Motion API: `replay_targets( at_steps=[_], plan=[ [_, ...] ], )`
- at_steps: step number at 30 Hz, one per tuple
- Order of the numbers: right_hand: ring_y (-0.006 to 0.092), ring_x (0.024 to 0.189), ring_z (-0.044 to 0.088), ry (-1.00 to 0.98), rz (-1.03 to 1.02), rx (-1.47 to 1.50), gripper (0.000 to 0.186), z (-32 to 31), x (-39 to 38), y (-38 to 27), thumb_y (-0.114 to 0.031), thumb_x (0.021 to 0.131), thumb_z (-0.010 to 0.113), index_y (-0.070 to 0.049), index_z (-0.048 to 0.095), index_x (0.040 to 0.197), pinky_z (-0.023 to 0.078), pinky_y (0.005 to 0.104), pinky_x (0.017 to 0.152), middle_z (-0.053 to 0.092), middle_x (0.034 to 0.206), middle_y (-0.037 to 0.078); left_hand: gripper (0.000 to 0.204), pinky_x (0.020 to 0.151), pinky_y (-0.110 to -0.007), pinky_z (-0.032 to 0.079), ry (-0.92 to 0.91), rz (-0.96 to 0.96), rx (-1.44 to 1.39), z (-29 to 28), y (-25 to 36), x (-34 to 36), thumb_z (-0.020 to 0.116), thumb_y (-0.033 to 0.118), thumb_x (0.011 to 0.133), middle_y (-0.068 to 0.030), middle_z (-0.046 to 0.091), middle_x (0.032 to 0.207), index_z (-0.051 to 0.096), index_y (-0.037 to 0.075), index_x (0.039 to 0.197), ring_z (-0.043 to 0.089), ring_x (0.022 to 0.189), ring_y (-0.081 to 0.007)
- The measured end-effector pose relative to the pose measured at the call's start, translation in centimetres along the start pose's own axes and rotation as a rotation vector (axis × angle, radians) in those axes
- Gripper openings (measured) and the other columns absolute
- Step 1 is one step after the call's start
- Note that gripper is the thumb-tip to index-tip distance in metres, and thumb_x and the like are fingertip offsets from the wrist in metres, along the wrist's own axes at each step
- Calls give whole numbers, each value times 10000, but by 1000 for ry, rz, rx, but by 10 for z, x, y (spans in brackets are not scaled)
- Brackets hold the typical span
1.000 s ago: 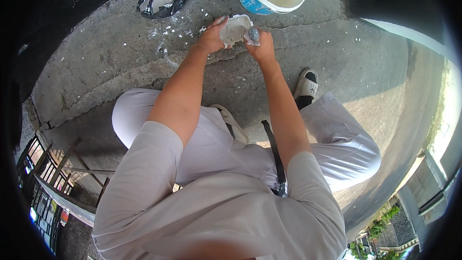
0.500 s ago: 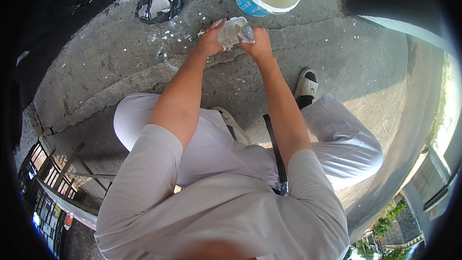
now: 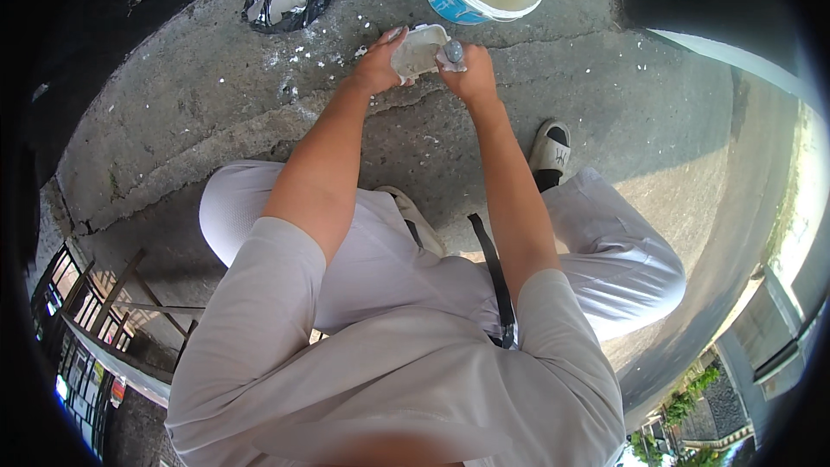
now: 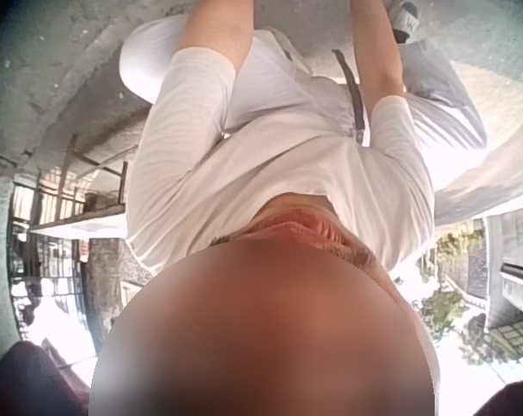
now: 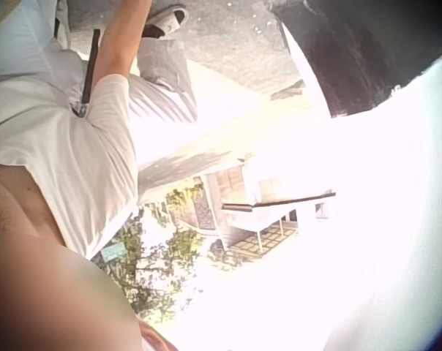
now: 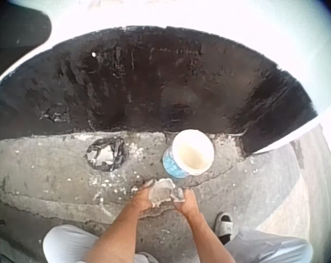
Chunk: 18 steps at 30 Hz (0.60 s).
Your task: The person applies plaster to a white wall using a putty knife.
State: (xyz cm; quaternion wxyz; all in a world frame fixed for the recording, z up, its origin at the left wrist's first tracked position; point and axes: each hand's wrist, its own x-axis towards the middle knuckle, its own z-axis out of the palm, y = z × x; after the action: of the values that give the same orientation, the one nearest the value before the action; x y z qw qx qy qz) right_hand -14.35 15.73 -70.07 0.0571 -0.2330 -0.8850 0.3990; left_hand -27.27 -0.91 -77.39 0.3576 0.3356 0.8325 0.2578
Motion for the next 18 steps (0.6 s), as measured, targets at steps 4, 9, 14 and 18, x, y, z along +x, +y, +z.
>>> replay_targets(
  at_steps=[4,9,14,18],
  plan=[
    [450,780,662,83,6,24,176,6,1,0,-165,769,751,-11,686,824,537,466,663,677,775,234,1237,1191,-380,351,-33,-32,-10,0,-2,0,955,206,587,-99,273,1633,239,163,1596,359,1459,-298],
    [445,787,667,63,-11,-25,168,1,3,3,-158,766,753,-18,694,838,541,462,668,685,785,229,1235,1192,-379,348,-46,-43,-2,-1,7,-1,954,206,591,-98,269,1635,238,169,1596,355,1462,-294],
    [444,794,668,55,17,-39,177,-5,5,0,-165,771,753,-14,694,842,545,458,681,688,795,232,1226,1200,-379,335,-37,-49,-10,-5,8,0,956,217,593,-101,274,1632,250,172,1594,340,1470,-300],
    [443,799,670,72,-46,20,185,-9,2,5,-177,786,750,-17,706,867,546,457,689,690,800,232,1220,1202,-378,333,-59,-69,-7,0,6,-4,954,226,595,-104,277,1630,253,172,1592,344,1466,-302]
  ],
)
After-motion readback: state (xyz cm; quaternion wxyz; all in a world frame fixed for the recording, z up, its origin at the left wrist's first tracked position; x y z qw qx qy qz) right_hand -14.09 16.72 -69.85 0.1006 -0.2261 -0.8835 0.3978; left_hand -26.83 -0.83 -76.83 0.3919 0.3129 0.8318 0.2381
